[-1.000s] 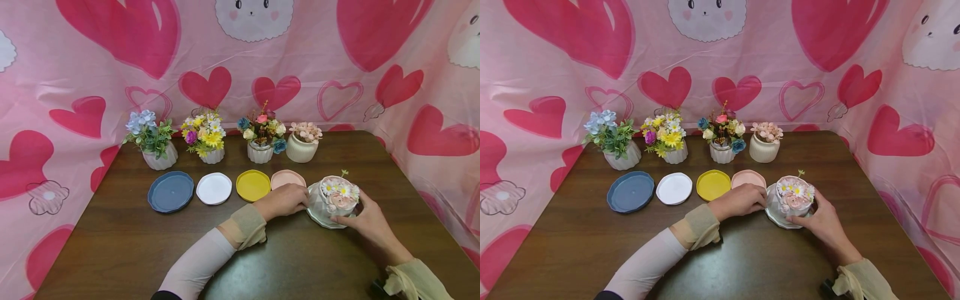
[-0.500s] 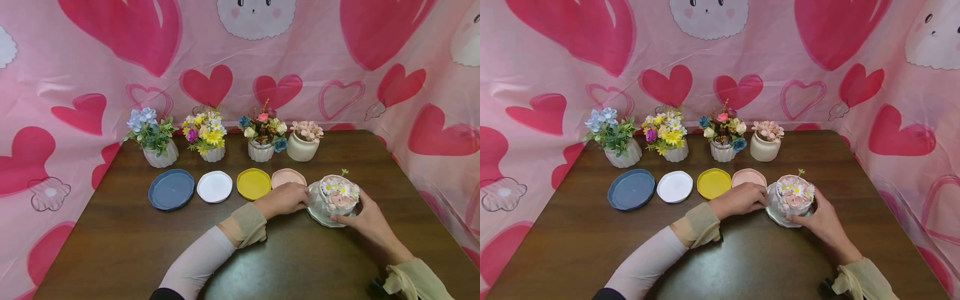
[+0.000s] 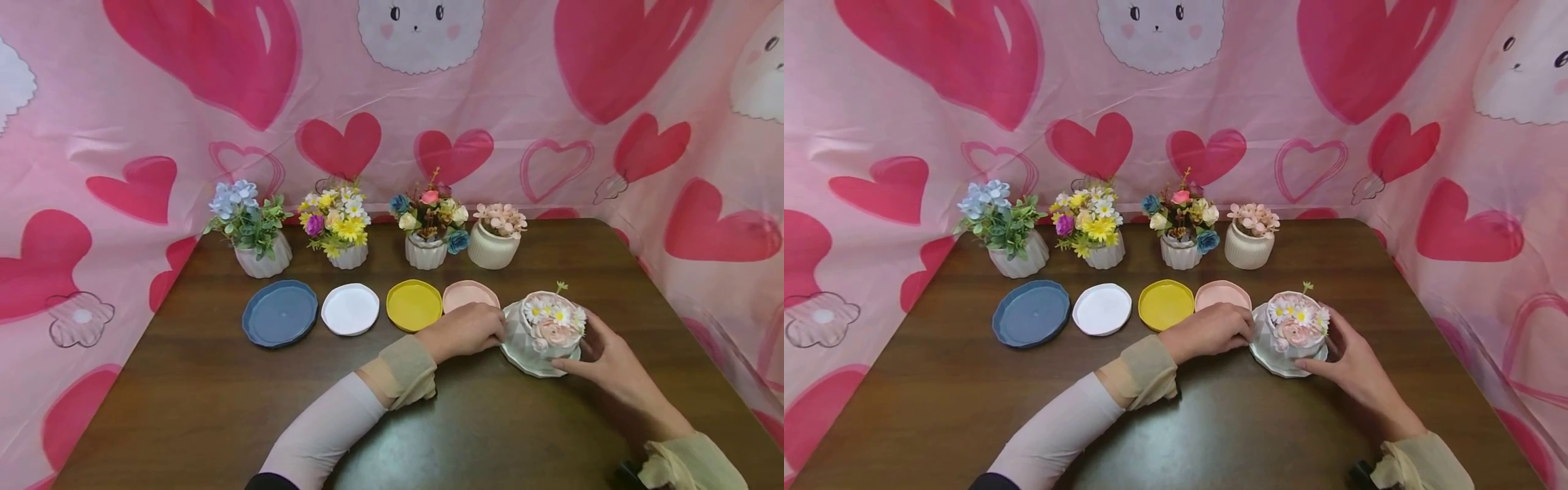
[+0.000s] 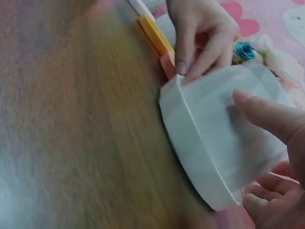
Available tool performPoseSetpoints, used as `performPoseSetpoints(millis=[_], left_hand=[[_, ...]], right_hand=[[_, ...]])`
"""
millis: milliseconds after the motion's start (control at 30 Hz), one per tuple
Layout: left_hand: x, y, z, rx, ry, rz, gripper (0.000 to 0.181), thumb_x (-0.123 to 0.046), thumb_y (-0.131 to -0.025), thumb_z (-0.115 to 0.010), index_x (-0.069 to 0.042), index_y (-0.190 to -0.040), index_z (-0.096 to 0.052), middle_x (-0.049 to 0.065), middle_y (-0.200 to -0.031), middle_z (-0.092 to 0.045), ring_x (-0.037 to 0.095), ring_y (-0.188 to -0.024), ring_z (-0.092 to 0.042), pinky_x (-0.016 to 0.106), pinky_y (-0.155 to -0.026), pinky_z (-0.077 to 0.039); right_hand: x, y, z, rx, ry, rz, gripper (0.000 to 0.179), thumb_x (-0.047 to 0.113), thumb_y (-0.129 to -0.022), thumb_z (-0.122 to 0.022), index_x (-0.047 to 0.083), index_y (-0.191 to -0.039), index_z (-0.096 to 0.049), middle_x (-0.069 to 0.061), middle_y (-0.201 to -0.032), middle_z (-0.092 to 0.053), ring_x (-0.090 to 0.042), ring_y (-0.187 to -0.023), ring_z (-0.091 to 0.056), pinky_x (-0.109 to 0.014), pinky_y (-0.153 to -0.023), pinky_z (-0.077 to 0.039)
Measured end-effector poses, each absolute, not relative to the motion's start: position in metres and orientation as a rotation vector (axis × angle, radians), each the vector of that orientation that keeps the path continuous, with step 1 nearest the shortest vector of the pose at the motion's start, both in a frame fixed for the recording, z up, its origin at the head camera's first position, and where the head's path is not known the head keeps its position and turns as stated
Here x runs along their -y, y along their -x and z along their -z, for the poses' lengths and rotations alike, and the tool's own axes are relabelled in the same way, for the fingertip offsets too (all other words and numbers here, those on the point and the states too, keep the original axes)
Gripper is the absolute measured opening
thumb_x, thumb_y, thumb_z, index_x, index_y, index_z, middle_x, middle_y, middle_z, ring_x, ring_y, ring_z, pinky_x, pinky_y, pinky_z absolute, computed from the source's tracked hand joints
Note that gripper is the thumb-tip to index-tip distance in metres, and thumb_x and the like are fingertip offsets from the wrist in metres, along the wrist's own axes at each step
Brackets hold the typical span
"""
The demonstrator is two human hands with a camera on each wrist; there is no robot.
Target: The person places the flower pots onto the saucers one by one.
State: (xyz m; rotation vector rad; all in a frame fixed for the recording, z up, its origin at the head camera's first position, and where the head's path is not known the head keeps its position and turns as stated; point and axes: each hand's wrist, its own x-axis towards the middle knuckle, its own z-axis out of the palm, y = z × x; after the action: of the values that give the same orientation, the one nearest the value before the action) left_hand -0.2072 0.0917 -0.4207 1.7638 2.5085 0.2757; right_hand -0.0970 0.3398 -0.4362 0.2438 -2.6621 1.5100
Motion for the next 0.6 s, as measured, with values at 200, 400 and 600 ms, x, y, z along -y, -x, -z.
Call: performPoseSetpoints(millis=[200,400,600], left_hand=[[-0.092,0.209,0.423,-2.503,-1.762,-0.29,0.012,-0.021,-0.094,-0.067,-0.023,-0.098,-0.079,-0.009,-0.102,-0.069,0.003,-0.091,-0.059,0.014,-0.086,-0.048],[-0.091,0.209,0.423,-2.503,-1.759,-0.291,0.012,-0.021,-0.094,-0.067,-0.023,-0.096,-0.079,-0.01,-0.1,-0.069,0.003,-0.089,-0.059,0.014,-0.085,-0.048],[-0.093,0.208,0.422,-2.495,-1.74,-0.3,0.011,-0.021,-0.094,-0.068,-0.023,-0.096,-0.079,-0.01,-0.098,-0.068,0.003,-0.088,-0.058,0.014,-0.083,-0.047]], right_hand=[[-0.357,0.09,0.434,2.708,-0.237,-1.587,0.089,0.0,-0.082,-0.076,-0.004,-0.153,-0.022,0.027,-0.139,-0.039,0.025,-0.117,-0.041,-0.002,-0.091,-0.041],[-0.369,0.09,0.435,2.699,-0.351,-1.687,0.08,-0.007,-0.084,-0.07,-0.01,-0.149,-0.023,0.032,-0.133,-0.044,0.019,-0.117,-0.048,-0.006,-0.089,-0.046],[-0.377,0.095,0.434,2.701,-0.246,-1.531,0.051,-0.002,-0.09,-0.066,-0.004,-0.137,-0.047,0.032,-0.118,-0.058,0.014,-0.105,-0.06,-0.008,-0.08,-0.051]])
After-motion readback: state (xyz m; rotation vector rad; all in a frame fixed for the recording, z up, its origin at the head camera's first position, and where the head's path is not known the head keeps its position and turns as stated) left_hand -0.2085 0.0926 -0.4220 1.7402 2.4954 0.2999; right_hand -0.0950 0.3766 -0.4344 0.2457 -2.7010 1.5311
